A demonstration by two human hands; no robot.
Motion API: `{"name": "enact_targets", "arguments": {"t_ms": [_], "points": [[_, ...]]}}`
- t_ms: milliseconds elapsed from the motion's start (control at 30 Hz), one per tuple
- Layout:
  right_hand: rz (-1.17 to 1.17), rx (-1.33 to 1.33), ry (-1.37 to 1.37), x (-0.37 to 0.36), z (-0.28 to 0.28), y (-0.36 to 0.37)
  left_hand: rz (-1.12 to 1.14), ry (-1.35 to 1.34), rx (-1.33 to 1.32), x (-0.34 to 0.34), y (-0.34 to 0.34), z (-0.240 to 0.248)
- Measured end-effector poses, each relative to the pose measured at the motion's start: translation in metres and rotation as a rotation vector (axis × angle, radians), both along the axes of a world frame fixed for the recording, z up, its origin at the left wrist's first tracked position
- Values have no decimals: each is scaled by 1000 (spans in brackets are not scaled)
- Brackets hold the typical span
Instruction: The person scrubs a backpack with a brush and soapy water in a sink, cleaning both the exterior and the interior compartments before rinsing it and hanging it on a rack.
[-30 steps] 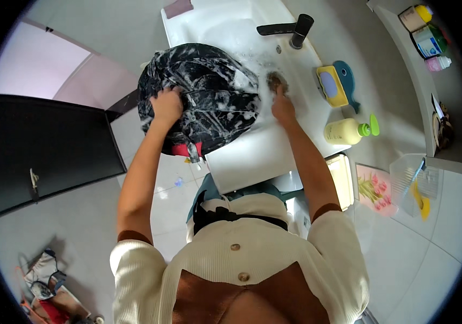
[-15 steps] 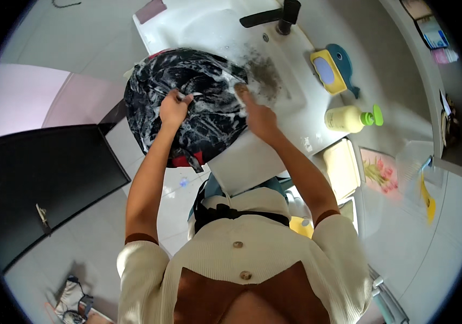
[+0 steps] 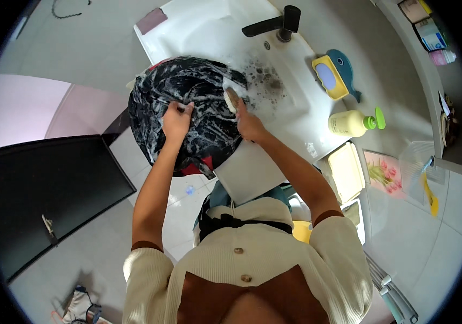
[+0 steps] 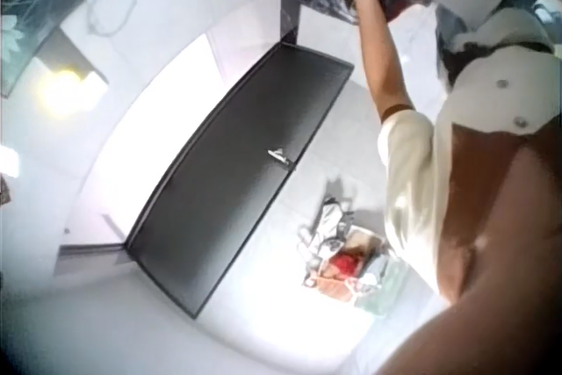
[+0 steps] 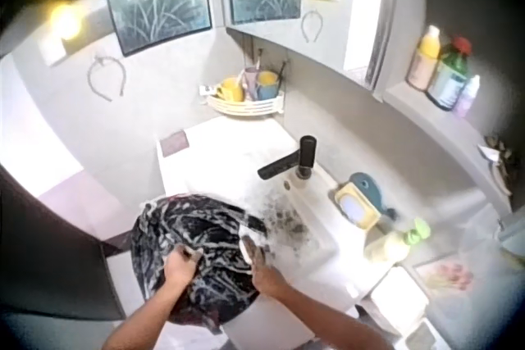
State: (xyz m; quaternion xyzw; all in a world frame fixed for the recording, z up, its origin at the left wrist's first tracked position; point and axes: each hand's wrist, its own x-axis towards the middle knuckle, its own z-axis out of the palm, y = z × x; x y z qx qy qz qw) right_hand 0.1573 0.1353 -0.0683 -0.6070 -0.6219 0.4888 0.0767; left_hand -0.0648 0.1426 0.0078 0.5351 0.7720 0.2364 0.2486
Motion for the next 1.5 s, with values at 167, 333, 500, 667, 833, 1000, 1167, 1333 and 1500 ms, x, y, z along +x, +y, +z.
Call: {"name": "enact_targets", "arguments": {"t_ms": [167, 333, 500, 667, 833, 1000, 1167, 1333, 1500], "points": [[-52, 304, 25, -22, -63, 29, 0, 37, 53, -7, 15, -23], [59, 272, -82, -11, -82, 60, -10, 62, -61, -7, 30, -41], [56, 372, -230, 32, -69, 59, -10, -334, -42, -33, 18, -59], [-39, 383, 75, -35, 4, -8, 50, -346, -189, -8, 15, -6], [-8, 351, -137, -36, 12, -17, 338, -867, -85, -25, 14, -23], [-66, 487, -119, -34, -4, -18, 418, -941, -63, -29, 7, -32], [-77, 418, -104, -28, -6, -10, 425, -1001, 29, -29, 6, -32], [-96, 451, 34, -60, 22, -30, 378, -974, 46, -35, 4, -43], [-107, 342, -97, -20, -5, -1, 366, -967, 36, -29, 5, -36]]}}
